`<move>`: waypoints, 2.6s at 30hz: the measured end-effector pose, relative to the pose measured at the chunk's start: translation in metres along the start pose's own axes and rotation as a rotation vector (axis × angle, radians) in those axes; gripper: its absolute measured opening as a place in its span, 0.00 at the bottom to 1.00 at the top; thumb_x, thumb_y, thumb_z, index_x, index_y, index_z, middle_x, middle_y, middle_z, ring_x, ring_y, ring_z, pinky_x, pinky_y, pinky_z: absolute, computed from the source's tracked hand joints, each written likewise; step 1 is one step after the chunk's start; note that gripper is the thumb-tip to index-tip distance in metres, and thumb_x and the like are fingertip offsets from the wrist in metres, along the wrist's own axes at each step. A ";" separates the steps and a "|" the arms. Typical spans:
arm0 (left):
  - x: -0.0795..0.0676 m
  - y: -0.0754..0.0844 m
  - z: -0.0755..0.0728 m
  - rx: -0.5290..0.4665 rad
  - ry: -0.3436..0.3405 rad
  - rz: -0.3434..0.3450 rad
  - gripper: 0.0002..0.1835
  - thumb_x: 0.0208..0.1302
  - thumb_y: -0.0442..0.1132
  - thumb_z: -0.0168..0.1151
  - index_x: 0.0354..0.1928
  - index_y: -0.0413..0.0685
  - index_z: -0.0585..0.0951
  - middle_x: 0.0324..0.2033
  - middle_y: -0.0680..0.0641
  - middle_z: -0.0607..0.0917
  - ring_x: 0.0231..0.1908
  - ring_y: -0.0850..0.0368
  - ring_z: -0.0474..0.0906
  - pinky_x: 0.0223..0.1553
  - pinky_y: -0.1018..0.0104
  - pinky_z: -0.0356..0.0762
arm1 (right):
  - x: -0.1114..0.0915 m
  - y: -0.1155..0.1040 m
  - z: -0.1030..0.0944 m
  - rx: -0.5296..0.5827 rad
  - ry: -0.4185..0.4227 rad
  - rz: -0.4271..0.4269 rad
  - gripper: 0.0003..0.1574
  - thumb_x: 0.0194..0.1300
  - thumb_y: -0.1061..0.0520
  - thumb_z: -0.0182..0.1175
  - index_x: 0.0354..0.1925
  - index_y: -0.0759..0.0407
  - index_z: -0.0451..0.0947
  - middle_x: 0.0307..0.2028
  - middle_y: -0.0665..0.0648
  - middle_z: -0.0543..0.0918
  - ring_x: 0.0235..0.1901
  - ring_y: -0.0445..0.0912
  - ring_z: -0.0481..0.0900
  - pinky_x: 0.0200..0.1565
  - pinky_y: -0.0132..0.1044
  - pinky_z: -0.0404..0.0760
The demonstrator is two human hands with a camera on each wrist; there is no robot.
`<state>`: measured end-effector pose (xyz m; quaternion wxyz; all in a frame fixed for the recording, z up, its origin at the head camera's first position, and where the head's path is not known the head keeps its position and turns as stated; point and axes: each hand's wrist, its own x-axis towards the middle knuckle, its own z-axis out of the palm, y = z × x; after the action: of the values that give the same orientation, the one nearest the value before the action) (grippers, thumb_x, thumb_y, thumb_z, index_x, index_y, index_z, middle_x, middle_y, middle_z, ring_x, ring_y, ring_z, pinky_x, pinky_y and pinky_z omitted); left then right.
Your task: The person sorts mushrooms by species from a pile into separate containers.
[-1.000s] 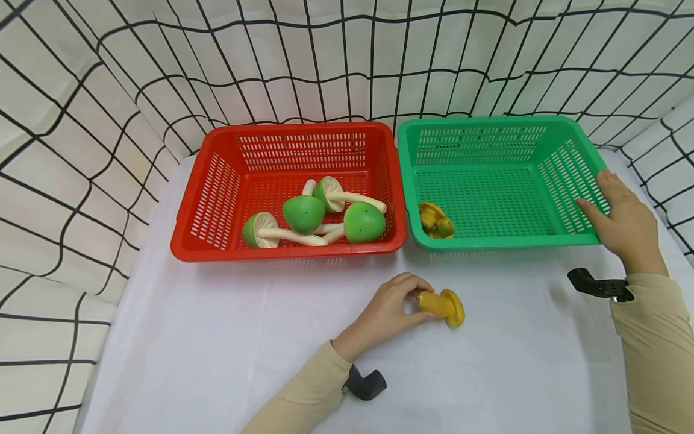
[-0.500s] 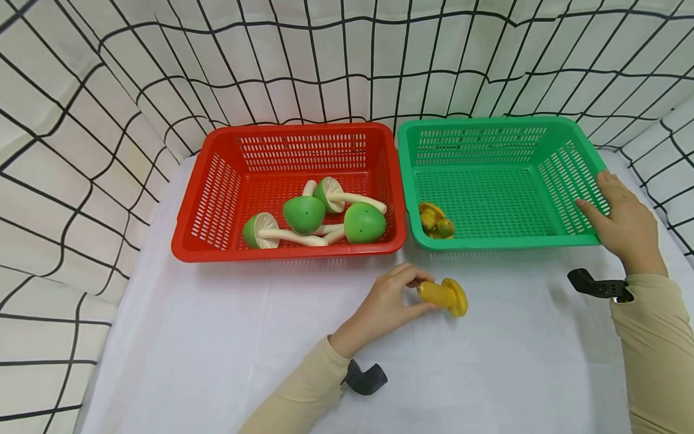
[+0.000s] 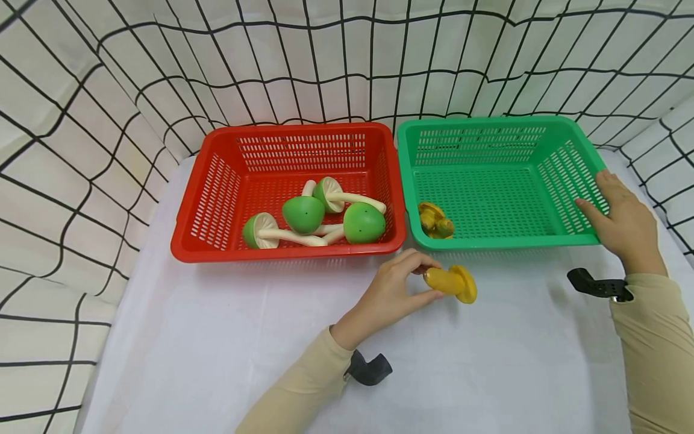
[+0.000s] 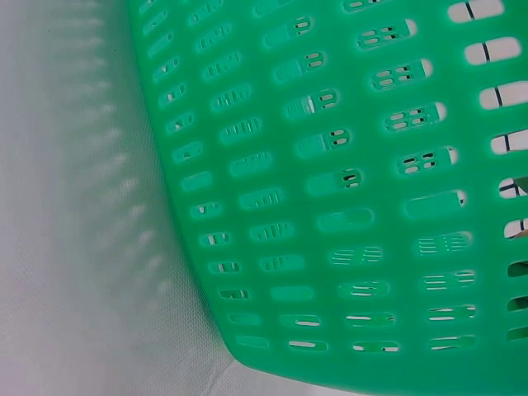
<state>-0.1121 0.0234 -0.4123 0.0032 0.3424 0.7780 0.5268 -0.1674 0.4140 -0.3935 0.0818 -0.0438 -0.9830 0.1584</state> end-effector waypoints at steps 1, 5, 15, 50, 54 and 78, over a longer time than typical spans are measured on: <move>0.001 0.001 -0.001 0.004 0.005 0.003 0.19 0.49 0.34 0.73 0.44 0.42 0.79 0.37 0.51 0.79 0.40 0.61 0.73 0.45 0.66 0.76 | 0.000 0.000 0.000 0.000 -0.001 0.001 0.42 0.73 0.41 0.38 0.72 0.65 0.42 0.70 0.67 0.48 0.71 0.58 0.43 0.67 0.56 0.45; 0.005 0.003 -0.004 0.002 0.023 0.010 0.19 0.49 0.34 0.73 0.44 0.43 0.79 0.38 0.51 0.79 0.40 0.61 0.74 0.46 0.70 0.75 | 0.000 -0.001 0.000 -0.002 -0.003 0.005 0.42 0.73 0.41 0.38 0.72 0.65 0.42 0.70 0.66 0.48 0.71 0.57 0.43 0.67 0.56 0.45; 0.015 0.006 -0.006 -0.006 0.070 0.036 0.19 0.49 0.33 0.73 0.44 0.40 0.79 0.39 0.48 0.80 0.40 0.60 0.75 0.45 0.77 0.72 | -0.002 -0.001 0.000 0.003 0.004 -0.002 0.42 0.73 0.40 0.38 0.72 0.65 0.42 0.70 0.66 0.48 0.71 0.58 0.44 0.67 0.56 0.46; 0.057 0.010 -0.008 0.043 0.213 -0.036 0.19 0.53 0.35 0.70 0.47 0.38 0.78 0.41 0.44 0.80 0.40 0.53 0.76 0.41 0.68 0.77 | -0.001 -0.003 -0.001 0.005 0.003 -0.011 0.43 0.73 0.40 0.38 0.72 0.65 0.42 0.70 0.66 0.48 0.71 0.58 0.44 0.66 0.57 0.46; 0.062 0.010 -0.005 0.109 0.203 -0.049 0.19 0.55 0.36 0.70 0.48 0.38 0.78 0.43 0.44 0.79 0.42 0.54 0.75 0.42 0.66 0.77 | 0.000 -0.003 -0.001 0.006 0.000 -0.012 0.43 0.73 0.40 0.38 0.72 0.65 0.42 0.70 0.66 0.48 0.71 0.58 0.44 0.66 0.58 0.46; 0.063 0.013 -0.001 0.367 0.118 0.001 0.17 0.58 0.35 0.66 0.50 0.39 0.79 0.46 0.46 0.80 0.50 0.53 0.74 0.54 0.72 0.68 | -0.001 -0.004 -0.002 -0.003 0.001 -0.004 0.42 0.73 0.41 0.38 0.72 0.65 0.42 0.70 0.67 0.48 0.71 0.58 0.44 0.66 0.59 0.47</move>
<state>-0.1544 0.0589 -0.3787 -0.1052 0.3063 0.8597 0.3950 -0.1663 0.4108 -0.3911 0.0828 -0.0419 -0.9833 0.1568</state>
